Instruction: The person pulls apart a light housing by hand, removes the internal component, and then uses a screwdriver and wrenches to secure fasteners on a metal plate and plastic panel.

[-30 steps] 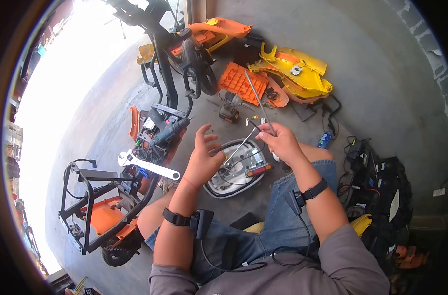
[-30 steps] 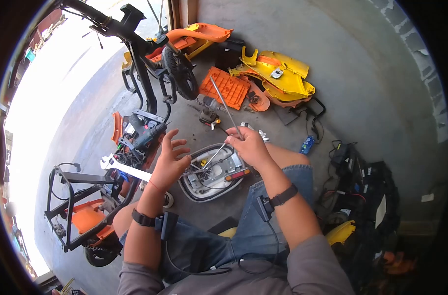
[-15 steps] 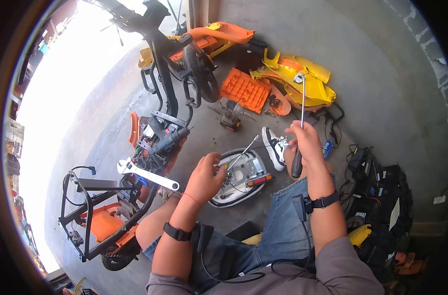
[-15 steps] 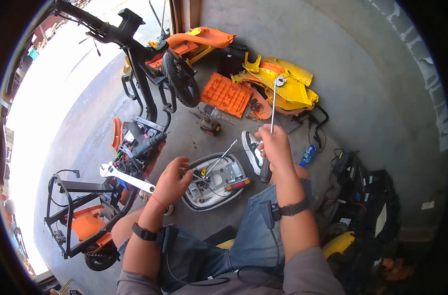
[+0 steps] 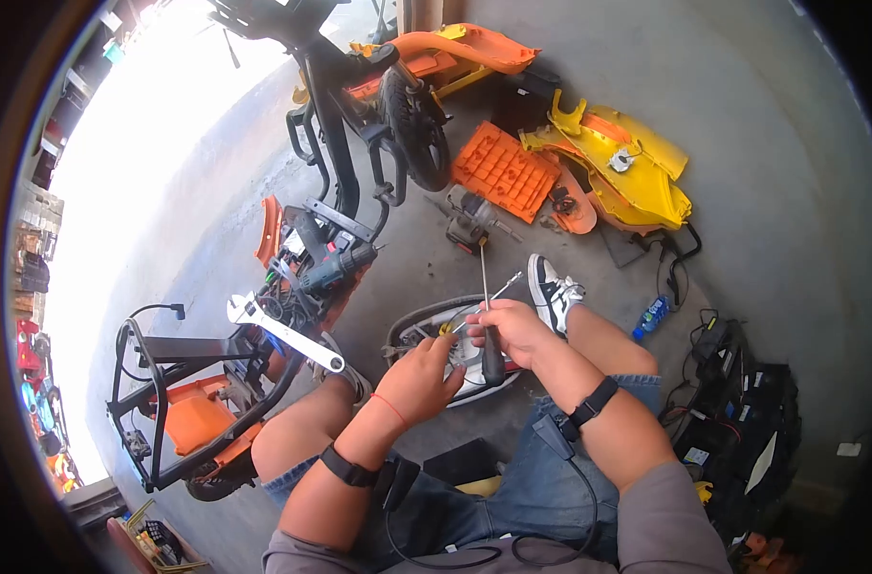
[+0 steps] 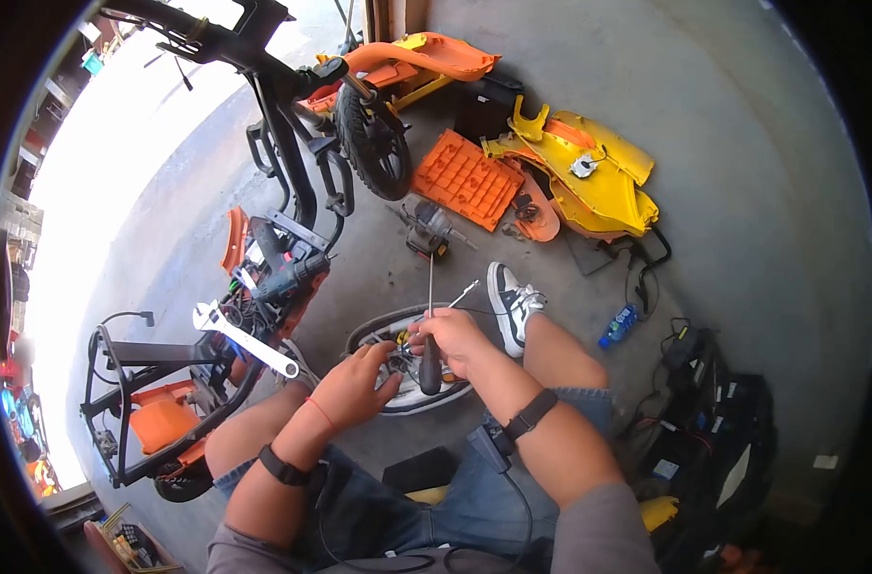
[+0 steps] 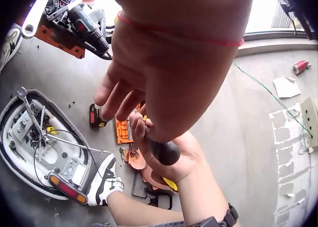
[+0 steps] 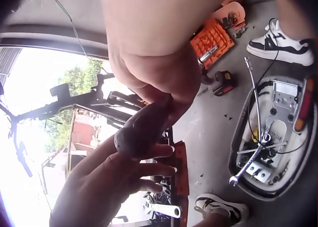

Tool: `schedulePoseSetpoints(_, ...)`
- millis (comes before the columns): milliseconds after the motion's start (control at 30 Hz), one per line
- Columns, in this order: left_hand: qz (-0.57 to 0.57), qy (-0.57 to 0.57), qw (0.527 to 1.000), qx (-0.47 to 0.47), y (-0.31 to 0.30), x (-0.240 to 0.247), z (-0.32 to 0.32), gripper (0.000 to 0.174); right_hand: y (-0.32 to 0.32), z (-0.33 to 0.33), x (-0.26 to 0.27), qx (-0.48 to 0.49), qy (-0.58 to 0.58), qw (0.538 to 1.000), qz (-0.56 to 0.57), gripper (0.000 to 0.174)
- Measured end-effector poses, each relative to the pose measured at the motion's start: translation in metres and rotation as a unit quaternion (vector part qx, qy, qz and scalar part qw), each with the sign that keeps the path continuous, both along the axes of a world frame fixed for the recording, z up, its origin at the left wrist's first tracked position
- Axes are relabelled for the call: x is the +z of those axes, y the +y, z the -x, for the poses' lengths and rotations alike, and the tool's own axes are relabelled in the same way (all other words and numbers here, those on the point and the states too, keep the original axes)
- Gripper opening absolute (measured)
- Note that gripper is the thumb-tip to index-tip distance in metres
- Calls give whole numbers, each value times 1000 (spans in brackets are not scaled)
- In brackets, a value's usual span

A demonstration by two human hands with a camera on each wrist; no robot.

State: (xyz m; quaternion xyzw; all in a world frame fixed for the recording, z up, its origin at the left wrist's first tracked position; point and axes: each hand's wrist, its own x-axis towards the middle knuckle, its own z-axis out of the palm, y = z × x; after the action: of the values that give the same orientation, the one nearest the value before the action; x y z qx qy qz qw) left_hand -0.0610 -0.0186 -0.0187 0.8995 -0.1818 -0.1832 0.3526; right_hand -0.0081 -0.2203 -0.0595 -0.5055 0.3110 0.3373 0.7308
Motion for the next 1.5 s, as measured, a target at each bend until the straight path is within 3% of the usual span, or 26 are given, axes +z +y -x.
schedulePoseSetpoints(67,13,19,999,25,-11,5,-3,47,4,-7,0,1,-15,999,-45,26)
schedulePoseSetpoints(200,30,14,999,8,-25,17,-14,61,11,-16,5,10,-74,997,-33,60)
schedulePoseSetpoints(400,45,-28,998,17,-38,20,-25,60,0,-23,32,-24,-46,998,-22,55)
schedulePoseSetpoints(500,99,-76,992,26,-40,6,-25,45,-1,-22,27,2,-31,999,-25,56)
schedulePoseSetpoints(633,72,-59,994,61,-41,1,-25,35,6,-22,18,0,-3,1000,-25,51)
schedulePoseSetpoints(700,67,-60,993,73,-41,-11,-24,35,9,-22,6,7,-17,1000,3,43)
schedulePoseSetpoints(867,57,-97,990,82,-33,-17,-13,31,20,-19,-3,54,-4,998,-27,43)
schedulePoseSetpoints(933,16,-54,997,61,-30,-20,-10,30,26,-15,3,98,-39,994,13,44)
schedulePoseSetpoints(1100,-33,-76,996,15,-21,-16,-10,25,29,-14,-1,147,-24,989,7,53)
schedulePoseSetpoints(1433,-120,-31,991,-49,-16,-17,2,20,52,-7,5,249,-50,967,29,53)
schedulePoseSetpoints(1500,-124,-8,990,-71,-13,-16,5,21,52,-6,2,290,-104,951,13,57)
